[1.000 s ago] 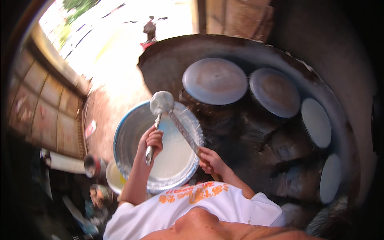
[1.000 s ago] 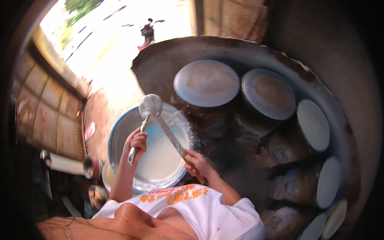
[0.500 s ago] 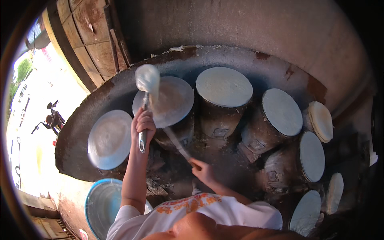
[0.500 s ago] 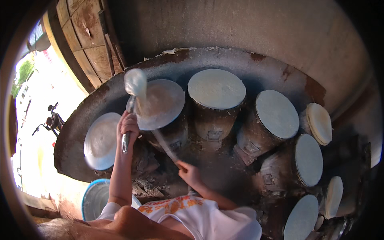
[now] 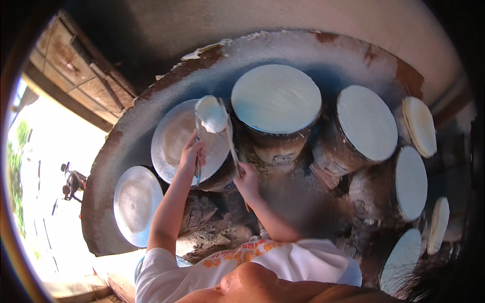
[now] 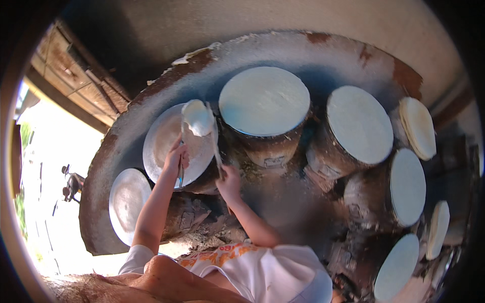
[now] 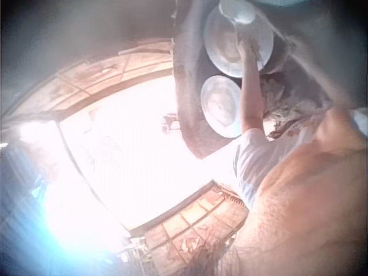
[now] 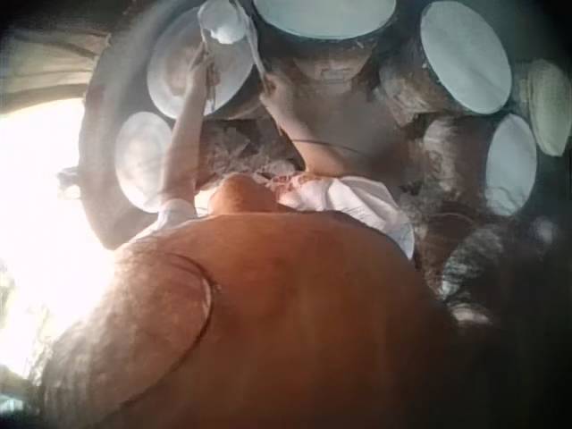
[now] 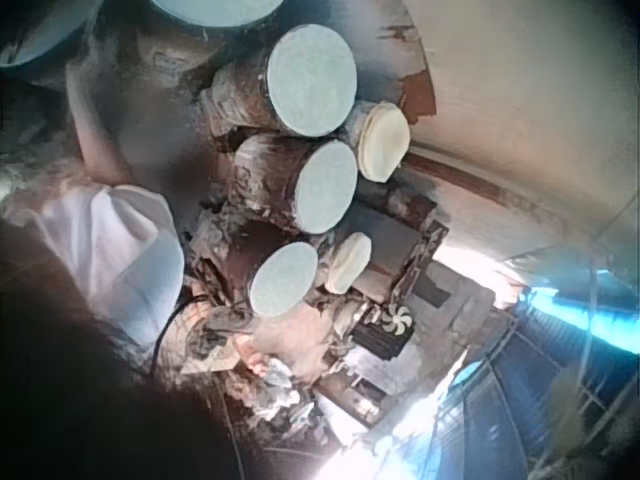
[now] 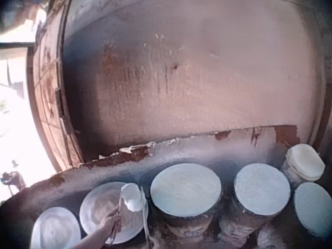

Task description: The person uses a ladle to pour batter onto several heated circular plates and uses a scraper to spread it into thin circles. They then use a wooden stick and their hands to peel the cooked sheets from the plates and stack them on nearby platforms.

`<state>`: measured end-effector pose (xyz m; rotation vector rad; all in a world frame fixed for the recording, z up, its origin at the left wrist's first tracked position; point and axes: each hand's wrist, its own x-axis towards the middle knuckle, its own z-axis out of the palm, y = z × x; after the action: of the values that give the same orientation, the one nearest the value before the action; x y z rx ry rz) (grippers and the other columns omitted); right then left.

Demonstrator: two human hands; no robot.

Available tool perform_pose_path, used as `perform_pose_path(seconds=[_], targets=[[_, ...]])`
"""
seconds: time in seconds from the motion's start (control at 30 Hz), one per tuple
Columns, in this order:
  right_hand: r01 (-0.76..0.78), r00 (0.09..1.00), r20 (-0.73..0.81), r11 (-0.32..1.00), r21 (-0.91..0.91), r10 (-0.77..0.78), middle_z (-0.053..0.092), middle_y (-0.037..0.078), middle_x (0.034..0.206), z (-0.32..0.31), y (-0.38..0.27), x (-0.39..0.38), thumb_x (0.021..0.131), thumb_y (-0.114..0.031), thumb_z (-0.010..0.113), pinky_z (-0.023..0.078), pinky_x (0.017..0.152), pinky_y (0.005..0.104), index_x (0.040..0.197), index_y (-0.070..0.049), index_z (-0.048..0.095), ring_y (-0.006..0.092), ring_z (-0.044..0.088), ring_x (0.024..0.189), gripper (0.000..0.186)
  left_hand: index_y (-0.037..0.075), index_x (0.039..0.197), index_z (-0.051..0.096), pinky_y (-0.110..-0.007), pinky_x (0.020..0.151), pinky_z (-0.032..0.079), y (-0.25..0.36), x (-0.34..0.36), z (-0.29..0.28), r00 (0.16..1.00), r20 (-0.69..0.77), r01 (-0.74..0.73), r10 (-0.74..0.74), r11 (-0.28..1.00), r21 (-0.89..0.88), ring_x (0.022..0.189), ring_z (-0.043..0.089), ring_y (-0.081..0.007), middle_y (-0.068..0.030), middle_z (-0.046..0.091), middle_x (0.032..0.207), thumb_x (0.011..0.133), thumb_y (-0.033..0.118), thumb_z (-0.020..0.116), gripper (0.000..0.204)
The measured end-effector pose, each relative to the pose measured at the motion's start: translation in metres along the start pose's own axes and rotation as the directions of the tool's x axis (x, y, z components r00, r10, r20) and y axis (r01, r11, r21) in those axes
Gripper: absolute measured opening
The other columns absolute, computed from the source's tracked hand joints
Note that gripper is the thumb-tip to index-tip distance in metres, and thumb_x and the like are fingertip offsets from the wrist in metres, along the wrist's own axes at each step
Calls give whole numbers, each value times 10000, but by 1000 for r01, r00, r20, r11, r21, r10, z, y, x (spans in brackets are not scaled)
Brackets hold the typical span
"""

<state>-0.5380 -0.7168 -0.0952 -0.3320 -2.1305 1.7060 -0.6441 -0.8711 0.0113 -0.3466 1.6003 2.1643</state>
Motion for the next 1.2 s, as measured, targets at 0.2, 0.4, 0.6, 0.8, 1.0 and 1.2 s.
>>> perform_pose_path(seconds=[0.2,0.4,0.6,0.8,1.0,1.2], targets=[[332,942,72,876,-350,-328,539,182,1063,16,-36,65,632,72,599,434,874,427,1050,9,598,386,519,996,422,208,1438,366,-271,345,357,10,49,-12,964,-146,-171,224,936,307,377,415,-115,-12,453,552,842,3,492,642],[289,946,261,863,-414,-192,527,142,1077,19,-43,14,678,29,593,456,838,446,1091,-35,590,359,506,1010,418,231,1395,447,-275,370,373,7,46,-64,942,-121,-171,314,758,629,395,435,-105,-13,496,553,806,27,519,627],[361,931,227,809,-463,-285,569,128,1028,9,-35,39,666,43,577,457,852,419,1035,-34,617,346,529,987,379,222,1395,445,-305,403,400,15,21,-112,889,-203,-119,410,635,763,419,471,-129,-54,532,598,798,28,513,631],[325,929,295,877,-353,-225,586,101,1036,65,-48,57,651,-3,608,461,866,402,1038,-39,633,326,551,987,390,211,1433,370,-286,354,374,2,14,-109,918,-243,-194,313,889,414,394,432,-126,-34,465,564,838,-13,458,642],[362,918,283,878,-314,-277,607,119,1020,36,-41,46,651,18,599,477,841,409,1015,-37,655,323,564,984,372,97,1051,510,-219,371,332,2,-38,-132,996,70,-5,61,784,-621,403,358,-70,6,376,590,936,104,430,141],[506,860,321,741,-441,-396,628,66,983,14,-53,76,650,4,623,486,816,374,979,-94,683,301,556,911,349,88,656,364,-222,364,355,15,-89,-87,841,425,424,335,82,-902,371,359,-76,18,348,517,945,154,420,301]])
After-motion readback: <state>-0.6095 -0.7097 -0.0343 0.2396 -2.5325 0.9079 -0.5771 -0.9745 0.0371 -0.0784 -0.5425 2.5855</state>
